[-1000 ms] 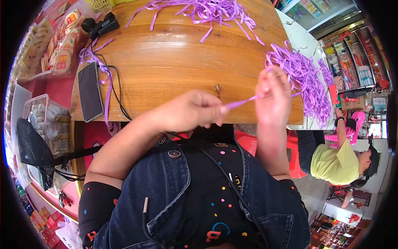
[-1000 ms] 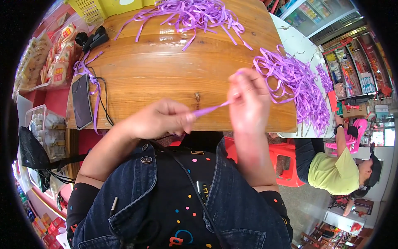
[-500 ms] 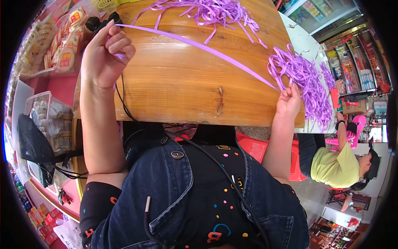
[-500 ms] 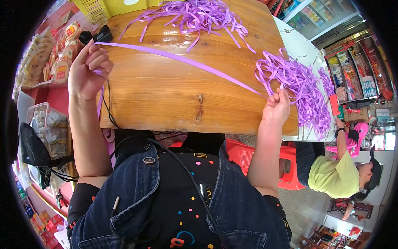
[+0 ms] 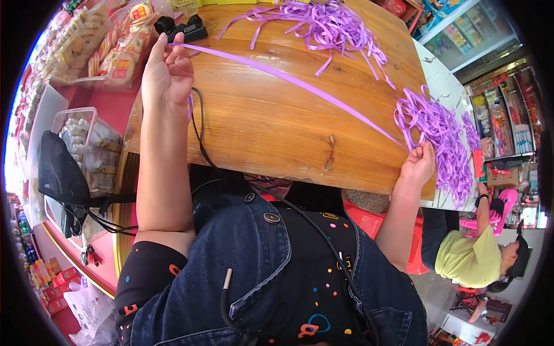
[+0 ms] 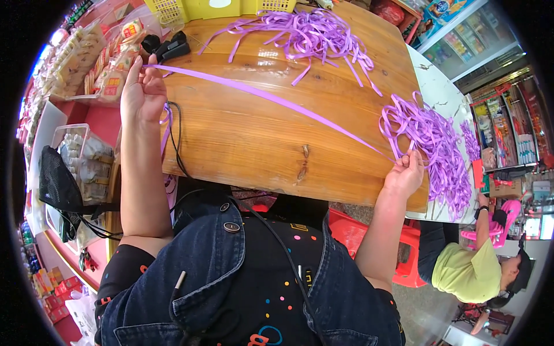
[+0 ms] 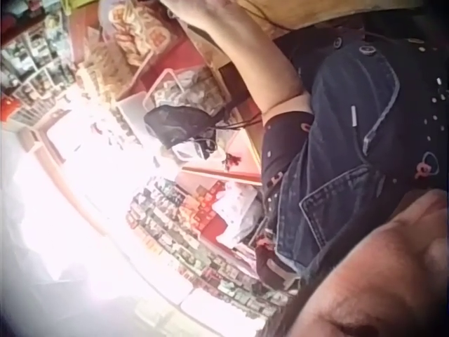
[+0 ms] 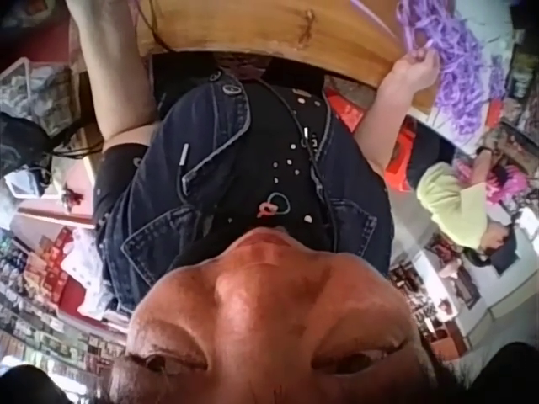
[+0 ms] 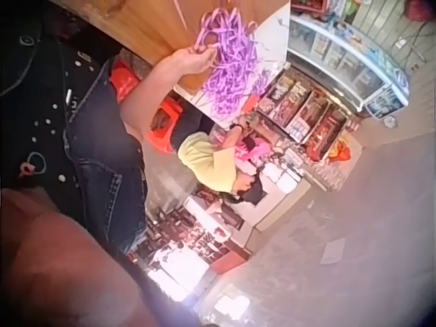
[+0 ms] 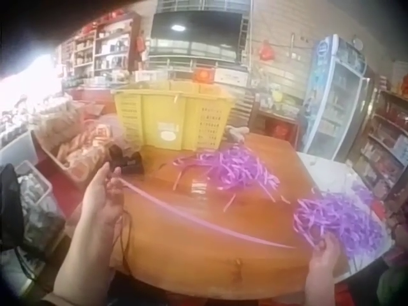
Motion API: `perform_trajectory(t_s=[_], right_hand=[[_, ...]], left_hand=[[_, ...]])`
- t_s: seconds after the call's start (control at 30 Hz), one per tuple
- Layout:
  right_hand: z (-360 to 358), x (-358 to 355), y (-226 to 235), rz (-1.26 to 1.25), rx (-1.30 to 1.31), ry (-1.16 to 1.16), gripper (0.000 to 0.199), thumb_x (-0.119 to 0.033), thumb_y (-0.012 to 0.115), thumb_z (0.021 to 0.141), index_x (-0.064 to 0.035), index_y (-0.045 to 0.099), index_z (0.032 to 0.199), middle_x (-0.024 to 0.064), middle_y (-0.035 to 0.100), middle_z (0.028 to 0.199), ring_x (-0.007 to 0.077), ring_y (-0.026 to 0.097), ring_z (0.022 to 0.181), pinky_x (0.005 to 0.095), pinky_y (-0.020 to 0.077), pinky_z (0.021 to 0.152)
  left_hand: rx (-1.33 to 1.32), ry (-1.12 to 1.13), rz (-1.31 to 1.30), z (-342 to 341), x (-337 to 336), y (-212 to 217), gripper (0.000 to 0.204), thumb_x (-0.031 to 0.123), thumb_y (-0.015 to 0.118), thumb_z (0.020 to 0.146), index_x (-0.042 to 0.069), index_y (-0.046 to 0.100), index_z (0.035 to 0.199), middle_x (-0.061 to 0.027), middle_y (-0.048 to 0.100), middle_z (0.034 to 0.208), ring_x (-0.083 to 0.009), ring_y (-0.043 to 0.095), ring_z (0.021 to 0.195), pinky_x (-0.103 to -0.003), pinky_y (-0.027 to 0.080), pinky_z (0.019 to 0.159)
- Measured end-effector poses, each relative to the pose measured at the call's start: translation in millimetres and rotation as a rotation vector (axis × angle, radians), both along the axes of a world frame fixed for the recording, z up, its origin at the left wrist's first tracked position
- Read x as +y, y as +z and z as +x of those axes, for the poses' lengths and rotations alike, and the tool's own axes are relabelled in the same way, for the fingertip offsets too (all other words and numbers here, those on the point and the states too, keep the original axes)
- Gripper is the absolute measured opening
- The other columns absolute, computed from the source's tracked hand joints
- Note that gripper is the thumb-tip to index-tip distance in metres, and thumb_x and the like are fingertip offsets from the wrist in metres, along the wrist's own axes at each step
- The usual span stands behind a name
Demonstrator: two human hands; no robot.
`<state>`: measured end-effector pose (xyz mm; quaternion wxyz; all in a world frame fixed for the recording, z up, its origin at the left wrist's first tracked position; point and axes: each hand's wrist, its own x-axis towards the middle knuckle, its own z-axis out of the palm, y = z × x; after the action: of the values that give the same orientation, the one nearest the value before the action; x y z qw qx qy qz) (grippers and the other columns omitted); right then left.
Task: The person picks up a purple ribbon from a pile on the table, stretches it out, and ties a knot in it by hand. They then form a loop with the ribbon and tie another knot to secure it before setting the finished piece aside and repeating the process.
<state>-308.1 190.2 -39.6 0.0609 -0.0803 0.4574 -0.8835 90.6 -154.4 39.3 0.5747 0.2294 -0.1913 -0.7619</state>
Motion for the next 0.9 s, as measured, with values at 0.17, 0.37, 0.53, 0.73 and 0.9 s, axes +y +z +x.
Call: perform_trajectory(t_s=[0.17, 0.37, 0.53, 0.73, 0.9], right_hand=[[8.2, -2.1, 3.9, 0.003, -0.003, 0.018, 0.006, -0.002, 0.056, 0.087, -0.0008, 0.057, 0.093, 0.0042, 0.059, 0.077, 0.0063, 0.046, 0.057, 0.0192, 0.0347, 0.048], [29.1, -14.0, 17.9, 0.028, 0.008, -0.007, 0.007, -0.002, 0.058, 0.085, -0.0025, 0.059, 0.092, 0.0054, 0.061, 0.082, 0.0111, 0.054, 0.066, 0.0223, 0.0425, 0.058], [18.1, -12.8, 14.4, -0.05, -0.036, -0.016, 0.008, -0.002, 0.061, 0.081, -0.0036, 0.061, 0.089, 0.0067, 0.064, 0.083, 0.0153, 0.057, 0.07, 0.026, 0.0462, 0.064], [14.1, -3.1, 16.9, -0.093, -0.2, -0.023, 0.01, -0.006, 0.065, 0.079, -0.0063, 0.06, 0.087, 0.0048, 0.063, 0.082, 0.0131, 0.058, 0.073, 0.0234, 0.0442, 0.065], [13.4, -2.7, 17.5, -0.122, -0.276, -0.014, 0.009, -0.006, 0.064, 0.08, -0.008, 0.06, 0.087, 0.004, 0.065, 0.083, 0.0126, 0.059, 0.071, 0.024, 0.0456, 0.063]], left_hand=[[-0.054, 0.118, 0.024, -4.9, 7.8, 1.2, 0.008, 0.014, 0.061, 0.087, 0.007, 0.058, 0.088, -0.0063, 0.065, 0.084, -0.0079, 0.058, 0.07, -0.017, 0.042, 0.058], [-0.017, 0.046, -0.133, -13.2, -0.2, -13.0, 0.015, 0.009, 0.059, 0.087, -0.001, 0.061, 0.098, -0.0084, 0.066, 0.093, -0.0152, 0.06, 0.082, -0.026, 0.046, 0.077], [0.035, -0.121, -0.103, 18.7, -24.0, -19.9, 0.021, 0.006, 0.056, 0.088, -0.005, 0.059, 0.106, -0.0106, 0.065, 0.094, -0.0183, 0.06, 0.087, -0.027, 0.047, 0.076], [0.05, 0.008, 0.041, 44.5, -54.0, -31.0, 0.022, 0.003, 0.053, 0.087, -0.006, 0.059, 0.106, -0.0136, 0.064, 0.099, -0.0211, 0.059, 0.09, -0.029, 0.047, 0.074], [0.056, 0.203, 0.151, 50.1, -67.2, -32.1, 0.023, 0.003, 0.051, 0.089, -0.006, 0.058, 0.11, -0.0145, 0.065, 0.101, -0.0226, 0.059, 0.095, -0.031, 0.045, 0.072]])
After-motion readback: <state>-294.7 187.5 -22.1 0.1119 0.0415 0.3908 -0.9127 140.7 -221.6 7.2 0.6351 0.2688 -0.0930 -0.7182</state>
